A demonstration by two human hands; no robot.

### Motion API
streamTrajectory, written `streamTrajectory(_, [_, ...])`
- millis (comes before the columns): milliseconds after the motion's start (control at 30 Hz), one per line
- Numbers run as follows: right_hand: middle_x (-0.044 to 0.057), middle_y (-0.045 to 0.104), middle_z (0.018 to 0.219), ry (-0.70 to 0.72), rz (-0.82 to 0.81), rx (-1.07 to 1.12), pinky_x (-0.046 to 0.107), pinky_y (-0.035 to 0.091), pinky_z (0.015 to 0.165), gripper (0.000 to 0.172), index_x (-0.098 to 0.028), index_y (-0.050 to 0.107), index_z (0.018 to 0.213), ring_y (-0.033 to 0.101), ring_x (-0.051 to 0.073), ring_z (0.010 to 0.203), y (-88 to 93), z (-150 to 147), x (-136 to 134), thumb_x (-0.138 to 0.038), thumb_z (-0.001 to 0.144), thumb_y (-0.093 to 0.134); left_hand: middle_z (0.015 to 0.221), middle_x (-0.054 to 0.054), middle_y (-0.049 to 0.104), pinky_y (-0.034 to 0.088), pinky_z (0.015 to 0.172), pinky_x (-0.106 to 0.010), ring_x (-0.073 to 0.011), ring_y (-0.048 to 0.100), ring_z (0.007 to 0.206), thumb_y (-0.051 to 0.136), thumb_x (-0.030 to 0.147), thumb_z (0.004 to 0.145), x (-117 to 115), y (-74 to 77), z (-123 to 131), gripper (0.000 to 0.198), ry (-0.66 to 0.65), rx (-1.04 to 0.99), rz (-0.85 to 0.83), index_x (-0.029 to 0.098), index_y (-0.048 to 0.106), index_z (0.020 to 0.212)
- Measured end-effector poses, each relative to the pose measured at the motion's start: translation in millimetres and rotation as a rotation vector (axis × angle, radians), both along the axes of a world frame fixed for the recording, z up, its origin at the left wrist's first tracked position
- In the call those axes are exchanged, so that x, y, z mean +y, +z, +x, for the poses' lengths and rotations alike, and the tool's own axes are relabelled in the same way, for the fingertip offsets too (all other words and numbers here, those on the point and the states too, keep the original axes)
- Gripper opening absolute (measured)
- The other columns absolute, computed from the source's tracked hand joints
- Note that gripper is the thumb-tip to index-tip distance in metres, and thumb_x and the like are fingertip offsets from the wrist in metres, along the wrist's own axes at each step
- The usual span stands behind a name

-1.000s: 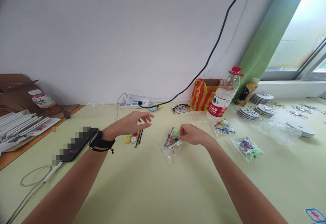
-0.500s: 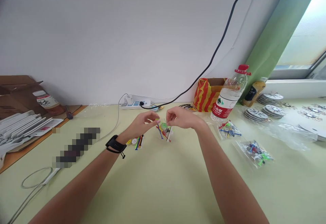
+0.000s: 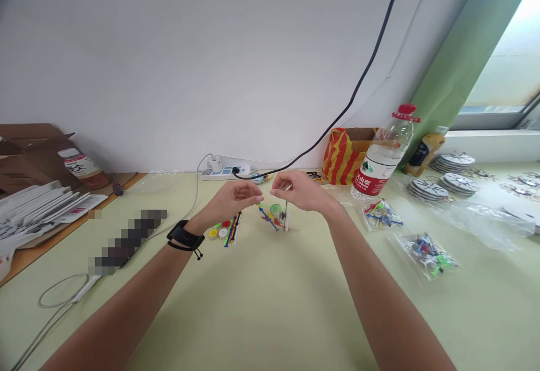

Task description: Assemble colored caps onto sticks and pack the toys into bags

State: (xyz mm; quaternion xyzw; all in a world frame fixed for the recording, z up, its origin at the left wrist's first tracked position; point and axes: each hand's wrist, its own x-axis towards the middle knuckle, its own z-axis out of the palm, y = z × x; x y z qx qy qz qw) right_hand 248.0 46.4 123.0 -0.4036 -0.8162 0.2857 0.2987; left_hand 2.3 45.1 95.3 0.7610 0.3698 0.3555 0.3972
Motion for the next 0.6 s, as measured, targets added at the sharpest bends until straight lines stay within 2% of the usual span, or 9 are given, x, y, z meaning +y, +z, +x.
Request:
streamTrajectory(133, [0.004, 0.076, 0.099, 0.008, 0.004, -0.045, 0.033, 0.054, 0.083, 0.02, -0.022, 0.073, 0.094, 0.069, 0.021, 0.091, -2.6, 1, 1, -0.041, 0.092, 0.066, 0.096, -0.01, 0.077, 0.06, 0.086, -0.037, -0.0218, 0.074, 0.087, 0.076, 0.049, 0.086, 1, -1.9, 2, 0.036, 0.022, -0.054, -0.018, 0.016, 0.07, 0.1])
streamTrajectory(267, [0.003, 0.075, 0.089, -0.011, 0.055, 0.016, 0.034, 0.053, 0.081, 0.024, -0.021, 0.073, 0.089, 0.067, 0.02, 0.084, -1.1, 1, 0, -0.042, 0.094, 0.064, 0.11, -0.011, 0.076, 0.058, 0.088, -0.036, -0.0224, 0.073, 0.096, 0.074, 0.049, 0.088, -1, 0.6, 1, 0.043, 0.067, -0.017, 0.023, 0.018, 0.069, 0.117])
streamTrajectory(333, [0.004, 0.075, 0.088, -0.044, 0.076, 0.073, 0.033, 0.053, 0.079, 0.026, -0.02, 0.073, 0.088, 0.067, 0.02, 0.083, 0.9, 0, -1, -0.044, 0.093, 0.065, 0.116, -0.011, 0.075, 0.058, 0.088, -0.036, -0.0231, 0.073, 0.098, 0.077, 0.05, 0.086, -2, 1.6, 0, 0.049, 0.039, 0.043, 0.0, 0.02, 0.068, 0.123])
streamTrajectory(500, [0.006, 0.076, 0.092, -0.158, 0.114, 0.213, 0.034, 0.055, 0.079, 0.032, -0.019, 0.073, 0.089, 0.069, 0.021, 0.085, 5.6, 1, -3, -0.051, 0.089, 0.069, 0.106, -0.01, 0.078, 0.057, 0.091, -0.037, -0.0239, 0.073, 0.097, 0.071, 0.053, 0.089, 0, -3.5, -1, 0.04, -0.016, 0.129, -0.013, 0.017, 0.074, 0.107])
streamTrajectory(600, [0.007, 0.076, 0.094, -0.265, 0.175, 0.323, 0.034, 0.057, 0.077, 0.037, -0.019, 0.073, 0.091, 0.07, 0.023, 0.087, 7.0, 6, 0, -0.056, 0.087, 0.071, 0.105, -0.01, 0.078, 0.058, 0.086, -0.036, -0.0247, 0.074, 0.097, 0.072, 0.054, 0.087, 2, -10.3, -2, 0.045, -0.032, 0.194, -0.039, 0.018, 0.073, 0.114])
